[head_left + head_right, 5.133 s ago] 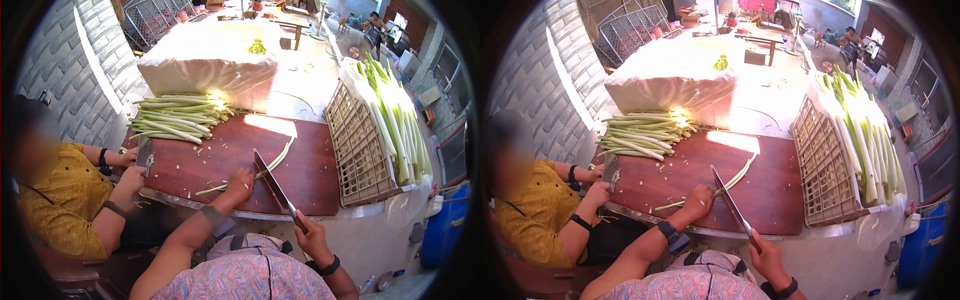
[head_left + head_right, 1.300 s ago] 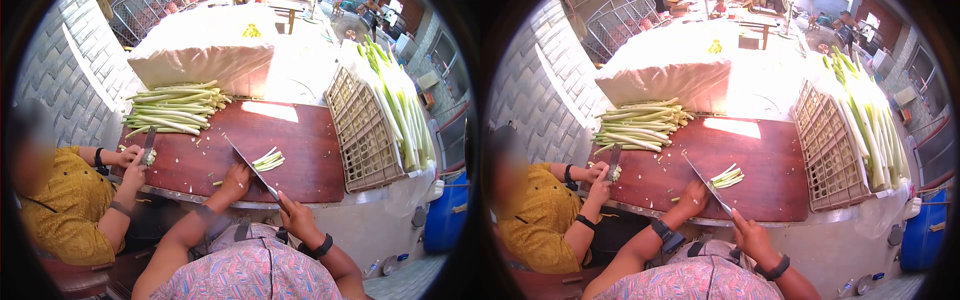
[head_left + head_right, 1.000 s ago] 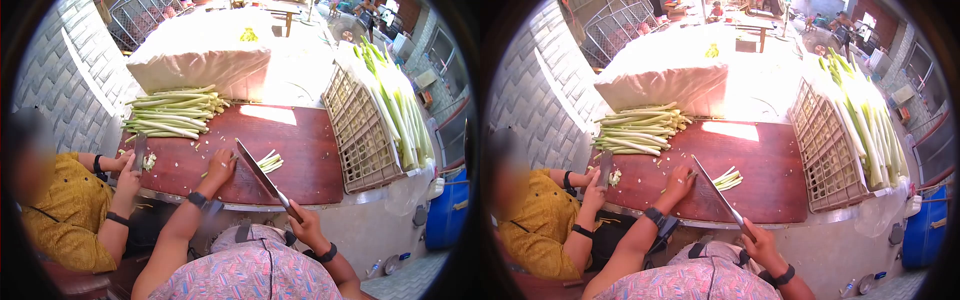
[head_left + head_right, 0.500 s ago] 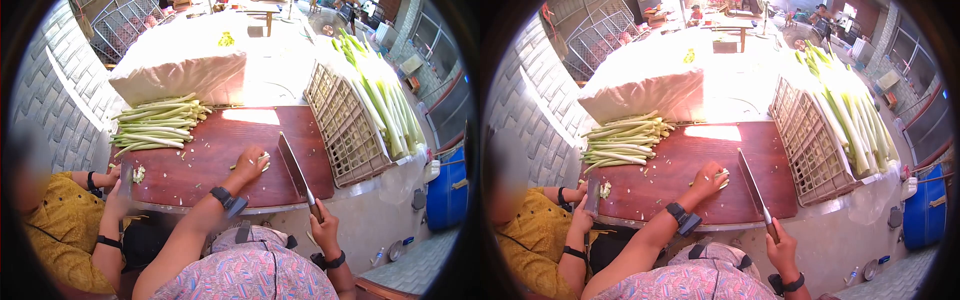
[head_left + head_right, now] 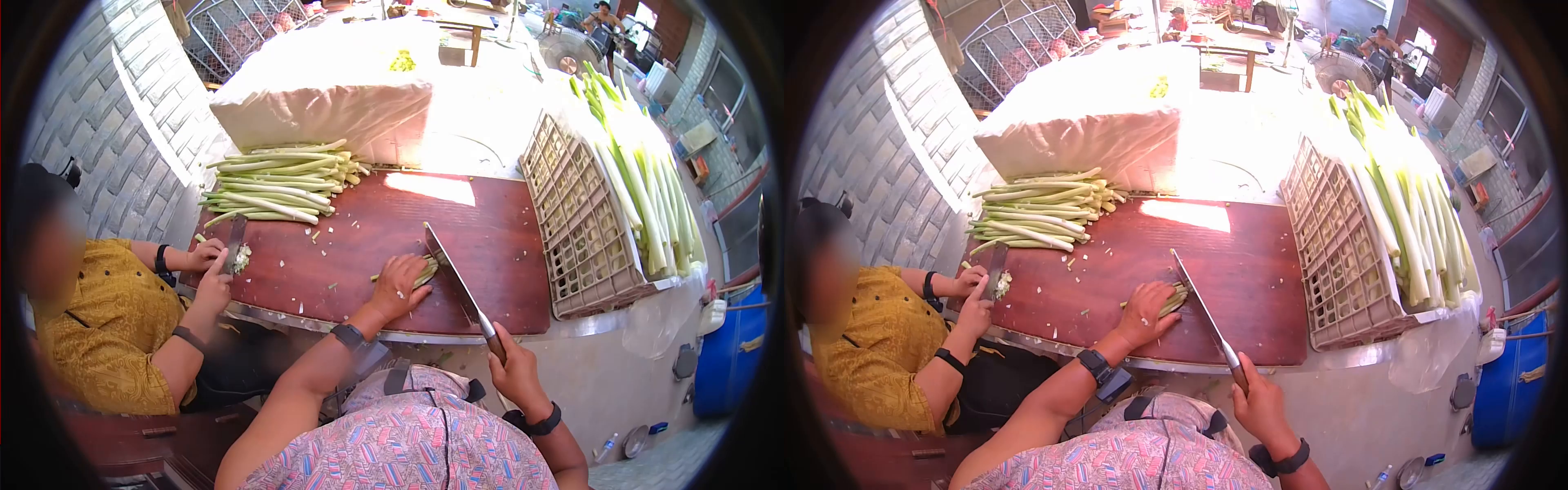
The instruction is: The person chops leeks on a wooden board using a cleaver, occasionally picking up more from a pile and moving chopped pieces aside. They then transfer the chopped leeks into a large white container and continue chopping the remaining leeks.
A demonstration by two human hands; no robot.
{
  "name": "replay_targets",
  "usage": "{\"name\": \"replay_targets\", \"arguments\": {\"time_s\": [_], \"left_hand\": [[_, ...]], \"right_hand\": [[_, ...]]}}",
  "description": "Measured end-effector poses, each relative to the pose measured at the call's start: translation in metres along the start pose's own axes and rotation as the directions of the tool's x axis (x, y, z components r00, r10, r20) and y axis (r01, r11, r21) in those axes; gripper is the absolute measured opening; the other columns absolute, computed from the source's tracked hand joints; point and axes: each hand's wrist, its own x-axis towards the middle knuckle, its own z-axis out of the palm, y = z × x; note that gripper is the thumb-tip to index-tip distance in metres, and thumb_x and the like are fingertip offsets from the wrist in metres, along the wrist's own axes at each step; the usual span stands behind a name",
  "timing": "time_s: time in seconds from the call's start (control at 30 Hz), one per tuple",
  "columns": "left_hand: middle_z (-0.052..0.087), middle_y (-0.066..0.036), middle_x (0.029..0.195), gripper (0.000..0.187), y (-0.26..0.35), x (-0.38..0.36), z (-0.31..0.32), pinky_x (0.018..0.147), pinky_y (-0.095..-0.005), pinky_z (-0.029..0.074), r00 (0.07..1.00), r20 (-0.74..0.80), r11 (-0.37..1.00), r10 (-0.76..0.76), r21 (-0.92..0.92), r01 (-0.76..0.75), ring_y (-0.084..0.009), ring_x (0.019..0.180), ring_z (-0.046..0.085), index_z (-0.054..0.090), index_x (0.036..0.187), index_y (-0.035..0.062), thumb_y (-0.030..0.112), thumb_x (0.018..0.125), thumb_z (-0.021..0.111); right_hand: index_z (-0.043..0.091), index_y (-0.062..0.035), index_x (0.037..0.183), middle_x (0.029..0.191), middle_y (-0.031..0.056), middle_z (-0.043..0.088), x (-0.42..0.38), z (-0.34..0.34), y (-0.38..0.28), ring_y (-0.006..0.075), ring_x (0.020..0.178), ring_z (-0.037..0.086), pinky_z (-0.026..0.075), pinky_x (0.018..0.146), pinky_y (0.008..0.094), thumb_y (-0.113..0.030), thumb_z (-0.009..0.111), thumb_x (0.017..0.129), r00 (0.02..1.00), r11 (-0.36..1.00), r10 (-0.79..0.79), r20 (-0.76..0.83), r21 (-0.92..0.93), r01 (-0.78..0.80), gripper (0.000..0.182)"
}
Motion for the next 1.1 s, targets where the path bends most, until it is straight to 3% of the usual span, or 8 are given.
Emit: {"name": "replay_targets", "arguments": {"time_s": [0.17, 0.27, 0.33, 0.53, 0.67, 0.73, 0.83, 1.1], "left_hand": [[0.063, -0.015, 0.114, 0.036, -0.004, -0.002, -0.002, 0.096, -0.0447, 0.044, 0.996, 0.000, 0.996, 0.088, 0.021, -0.088, -0.0333, 0.112, 0.057, 0.061, 0.107, 0.0064, 0.013, 0.074, 0.073], [0.064, -0.014, 0.112, 0.034, -0.003, -0.005, 0.002, 0.093, -0.0429, 0.049, 0.997, -0.002, 0.997, 0.074, -0.004, -0.074, -0.0346, 0.109, 0.060, 0.064, 0.105, 0.0064, 0.012, 0.074, 0.075], [0.064, -0.014, 0.112, 0.030, 0.002, -0.005, 0.002, 0.091, -0.0422, 0.050, 0.998, -0.028, 0.998, 0.056, -0.014, -0.056, -0.0346, 0.108, 0.061, 0.065, 0.102, 0.0065, 0.010, 0.074, 0.074], [0.064, -0.014, 0.113, 0.025, 0.007, -0.005, 0.004, 0.090, -0.0421, 0.050, 0.992, -0.125, 0.999, 0.027, 0.020, -0.025, -0.0347, 0.106, 0.061, 0.067, 0.098, 0.0074, 0.010, 0.074, 0.074], [0.064, -0.013, 0.112, 0.021, 0.007, -0.005, 0.003, 0.087, -0.0423, 0.049, 0.990, -0.133, 0.999, 0.038, 0.029, -0.035, -0.0323, 0.102, 0.061, 0.065, 0.097, 0.0081, 0.012, 0.077, 0.070], [0.064, -0.013, 0.111, 0.019, 0.004, -0.007, 0.006, 0.085, -0.0418, 0.049, 0.992, -0.127, 0.999, 0.028, 0.024, -0.025, -0.0318, 0.099, 0.061, 0.065, 0.095, 0.0084, 0.012, 0.077, 0.070], [0.065, -0.011, 0.108, 0.016, 0.002, -0.007, 0.003, 0.082, -0.0410, 0.049, 0.994, -0.113, 1.000, 0.016, 0.008, -0.015, -0.0307, 0.096, 0.061, 0.065, 0.093, 0.0090, 0.012, 0.078, 0.069], [0.066, -0.008, 0.102, 0.011, 0.006, -0.007, 0.003, 0.080, -0.0404, 0.049, 0.994, -0.106, 0.998, -0.025, 0.049, 0.030, -0.0285, 0.092, 0.062, 0.064, 0.093, 0.0090, 0.014, 0.083, 0.064]], "right_hand": [[0.047, -0.0088, 0.138, 0.105, 0.0274, 0.065, 0.004, -0.005, 0.003, 0.0449, 0.094, 0.063, 0.052, 0.082, 0.0448, -0.004, 0.062, 0.081, 0.999, 1.000, -0.005, 0.047, -0.011, 0.006, 0.059], [0.047, -0.0090, 0.139, 0.094, 0.0241, 0.067, 0.004, -0.003, 0.004, 0.0401, 0.085, 0.066, 0.052, 0.075, 0.0430, -0.004, 0.062, 0.081, 0.997, 1.000, -0.005, 0.075, 0.021, 0.004, 0.060], [0.048, -0.0079, 0.139, 0.095, 0.0245, 0.067, 0.004, 0.000, 0.009, 0.0399, 0.085, 0.067, 0.052, 0.075, 0.0395, -0.003, 0.062, 0.081, 0.999, 0.993, -0.034, 0.030, 0.114, 0.031, 0.059], [0.054, -0.0057, 0.134, 0.094, 0.0256, 0.066, 0.019, -0.009, 0.019, 0.0391, 0.085, 0.068, 0.052, 0.073, 0.0373, -0.002, 0.063, 0.081, 0.982, 0.975, -0.169, -0.086, 0.129, 0.180, 0.054], [0.055, -0.0048, 0.132, 0.093, 0.0258, 0.066, 0.024, -0.009, 0.012, 0.0391, 0.084, 0.068, 0.052, 0.073, 0.0375, -0.002, 0.063, 0.081, 0.989, 0.983, -0.146, -0.032, 0.110, 0.148, 0.052], [0.055, -0.0014, 0.132, 0.105, 0.0250, 0.068, 0.020, -0.008, 0.004, 0.0310, 0.099, 0.069, 0.052, 0.081, 0.0316, 0.001, 0.064, 0.082, 0.992, 0.995, -0.081, 0.092, 0.059, 0.076, 0.050], [0.057, -0.0030, 0.131, 0.104, 0.0237, 0.068, 0.014, -0.003, 0.005, 0.0296, 0.094, 0.071, 0.052, 0.079, 0.0309, 0.001, 0.065, 0.082, 0.996, 0.983, -0.088, 0.028, 0.162, 0.082, 0.050], [0.057, -0.0071, 0.132, 0.097, 0.0211, 0.069, 0.005, -0.012, -0.025, 0.0296, 0.087, 0.071, 0.053, 0.075, 0.0324, 0.000, 0.067, 0.081, 0.998, 0.998, -0.067, 0.004, 0.003, 0.067, 0.052]]}}
